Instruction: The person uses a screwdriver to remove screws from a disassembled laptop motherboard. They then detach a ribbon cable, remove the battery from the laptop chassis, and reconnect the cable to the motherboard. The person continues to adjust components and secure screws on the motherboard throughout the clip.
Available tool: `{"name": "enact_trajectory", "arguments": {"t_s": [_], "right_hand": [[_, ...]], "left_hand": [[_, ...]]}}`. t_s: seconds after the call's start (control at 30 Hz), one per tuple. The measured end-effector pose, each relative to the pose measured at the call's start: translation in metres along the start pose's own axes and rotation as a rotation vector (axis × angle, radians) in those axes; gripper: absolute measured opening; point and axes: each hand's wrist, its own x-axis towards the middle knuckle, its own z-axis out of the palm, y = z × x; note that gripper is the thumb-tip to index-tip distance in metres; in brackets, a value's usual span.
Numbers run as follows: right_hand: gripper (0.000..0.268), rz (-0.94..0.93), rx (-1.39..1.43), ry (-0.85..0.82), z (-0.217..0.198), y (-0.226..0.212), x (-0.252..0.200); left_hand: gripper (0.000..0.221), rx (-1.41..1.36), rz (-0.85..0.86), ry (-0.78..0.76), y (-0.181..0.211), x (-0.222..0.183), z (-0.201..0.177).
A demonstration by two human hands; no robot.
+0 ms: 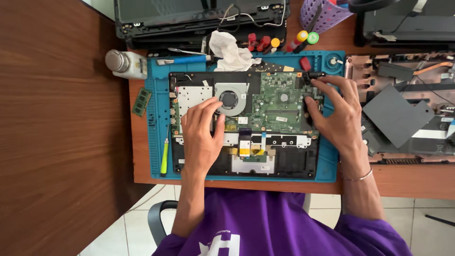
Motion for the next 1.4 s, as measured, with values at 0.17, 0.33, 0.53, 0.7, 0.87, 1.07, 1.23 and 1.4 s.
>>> {"name": "enact_trajectory", "arguments": {"t_s": [0.17, 0.33, 0.53, 0.7, 0.87, 1.07, 1.23, 1.4], "right_hand": [[0.036, -0.044, -0.026, -0.005, -0.007, -0.015, 0.005], [0.035, -0.125, -0.017, -0.079, -0.006, -0.033, 0.011], [0.037, -0.267, 0.038, -0.176, 0.024, -0.06, 0.02], [0.045, -0.294, 0.033, -0.248, 0.043, -0.081, 0.026], [0.05, -0.343, 0.018, -0.283, 0.057, -0.09, 0.035], [0.048, -0.341, 0.006, -0.281, 0.065, -0.096, 0.039], [0.046, -0.319, 0.026, -0.257, 0.067, -0.102, 0.04], [0.043, -0.3, 0.006, -0.244, 0.069, -0.106, 0.039]], "left_hand": [[0.025, -0.006, 0.033, 0.002, -0.001, 0.002, -0.009], [0.017, 0.045, 0.001, 0.049, -0.013, -0.009, -0.033], [0.009, 0.177, -0.258, -0.03, -0.035, -0.036, -0.08], [0.022, 0.266, -0.477, -0.138, -0.043, -0.054, -0.102], [0.02, 0.198, -0.498, -0.114, -0.051, -0.065, -0.098], [0.014, 0.107, -0.49, -0.066, -0.058, -0.072, -0.098], [0.018, 0.082, -0.436, -0.032, -0.06, -0.075, -0.101], [0.018, 0.041, -0.445, -0.021, -0.067, -0.08, -0.099]]}}
